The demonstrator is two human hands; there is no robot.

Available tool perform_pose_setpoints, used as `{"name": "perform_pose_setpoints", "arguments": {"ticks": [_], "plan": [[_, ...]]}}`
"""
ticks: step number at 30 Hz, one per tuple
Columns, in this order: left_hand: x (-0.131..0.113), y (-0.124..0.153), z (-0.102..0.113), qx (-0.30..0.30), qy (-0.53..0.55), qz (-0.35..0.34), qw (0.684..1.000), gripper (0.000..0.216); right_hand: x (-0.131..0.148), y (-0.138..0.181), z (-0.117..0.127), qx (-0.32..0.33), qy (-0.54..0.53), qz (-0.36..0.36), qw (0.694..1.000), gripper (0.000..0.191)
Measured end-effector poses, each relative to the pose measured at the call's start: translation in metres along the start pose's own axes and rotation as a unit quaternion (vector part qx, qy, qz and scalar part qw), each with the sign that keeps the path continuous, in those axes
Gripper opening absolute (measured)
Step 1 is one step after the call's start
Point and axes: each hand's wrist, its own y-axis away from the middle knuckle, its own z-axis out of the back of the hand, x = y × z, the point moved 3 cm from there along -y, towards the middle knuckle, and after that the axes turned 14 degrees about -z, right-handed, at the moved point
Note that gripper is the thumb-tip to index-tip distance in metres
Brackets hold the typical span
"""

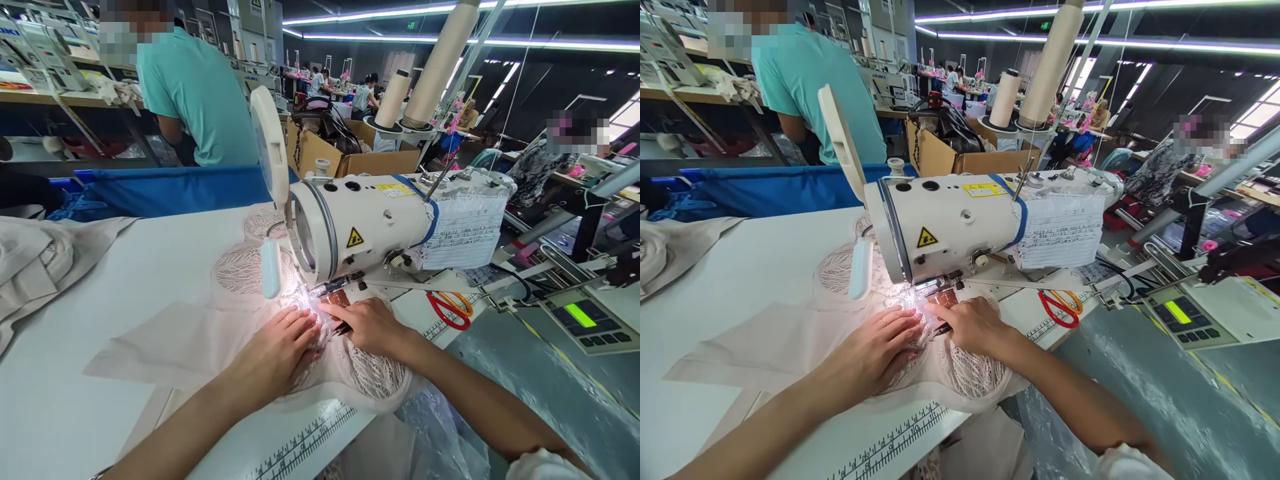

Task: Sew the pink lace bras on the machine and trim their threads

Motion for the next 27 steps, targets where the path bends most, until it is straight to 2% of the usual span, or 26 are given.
{"name": "perform_pose_setpoints", "arguments": {"ticks": [5, 10, 14, 20, 27], "plan": [[0.0, 0.0, 0.003, 0.013, -0.024, 0.013, 1.0, 0.032, 0.006, -0.009, 0.004, 0.017, 0.028, -0.003, 0.999, 0.063], [0.002, 0.001, 0.006, 0.059, -0.039, 0.012, 0.997, 0.039, 0.005, -0.016, 0.001, -0.023, 0.019, 0.035, 0.999, 0.056], [0.005, 0.003, 0.006, 0.062, -0.059, 0.009, 0.996, 0.045, 0.002, -0.018, -0.002, -0.064, 0.001, 0.066, 0.996, 0.044], [0.006, 0.005, 0.004, 0.059, -0.054, 0.047, 0.996, 0.046, 0.001, -0.02, 0.004, -0.048, -0.005, 0.059, 0.997, 0.053], [0.008, 0.005, 0.006, 0.067, -0.046, 0.055, 0.995, 0.045, -0.003, -0.02, 0.001, -0.068, 0.009, 0.094, 0.993, 0.047]]}}
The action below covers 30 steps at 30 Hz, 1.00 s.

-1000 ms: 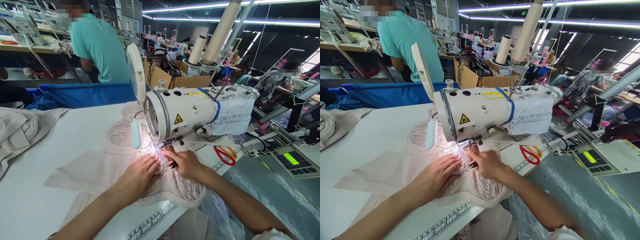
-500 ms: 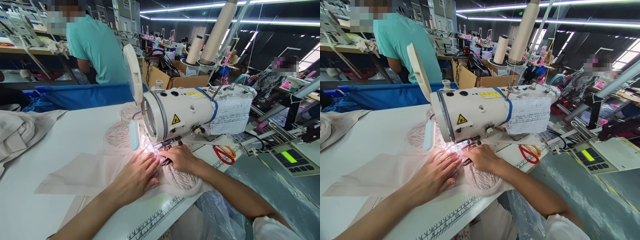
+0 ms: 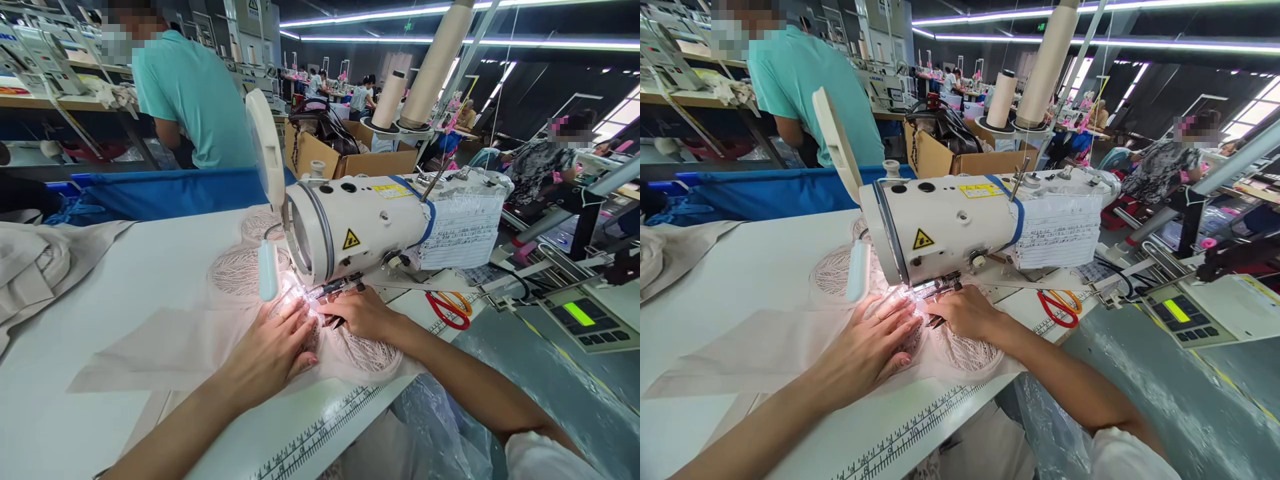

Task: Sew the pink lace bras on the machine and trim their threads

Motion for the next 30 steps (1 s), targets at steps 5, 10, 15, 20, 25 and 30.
{"name": "perform_pose_setpoints", "arguments": {"ticks": [5, 10, 15, 20, 25, 30], "plan": [[0.0, 0.001, -0.004, -0.008, 0.007, 0.013, 1.0, 0.041, 0.0, -0.004, 0.005, 0.028, -0.009, -0.016, 0.999, 0.05], [0.001, 0.002, -0.003, -0.004, 0.007, 0.019, 1.0, 0.042, 0.001, -0.008, 0.008, 0.038, 0.025, 0.008, 0.999, 0.052], [0.003, -0.002, -0.001, -0.003, 0.005, 0.036, 0.999, 0.035, -0.001, -0.006, 0.008, 0.006, 0.057, 0.015, 0.998, 0.043], [-0.002, -0.004, -0.005, 0.004, 0.023, 0.026, 0.999, 0.033, -0.007, 0.007, 0.015, -0.001, 0.056, -0.064, 0.996, 0.034], [-0.004, -0.001, -0.008, -0.009, 0.02, 0.032, 0.999, 0.045, -0.012, 0.021, 0.006, -0.01, 0.06, -0.014, 0.998, 0.024], [-0.005, -0.002, -0.007, 0.003, 0.011, 0.029, 1.0, 0.045, -0.011, 0.025, 0.002, -0.083, 0.057, 0.11, 0.989, 0.043]]}}
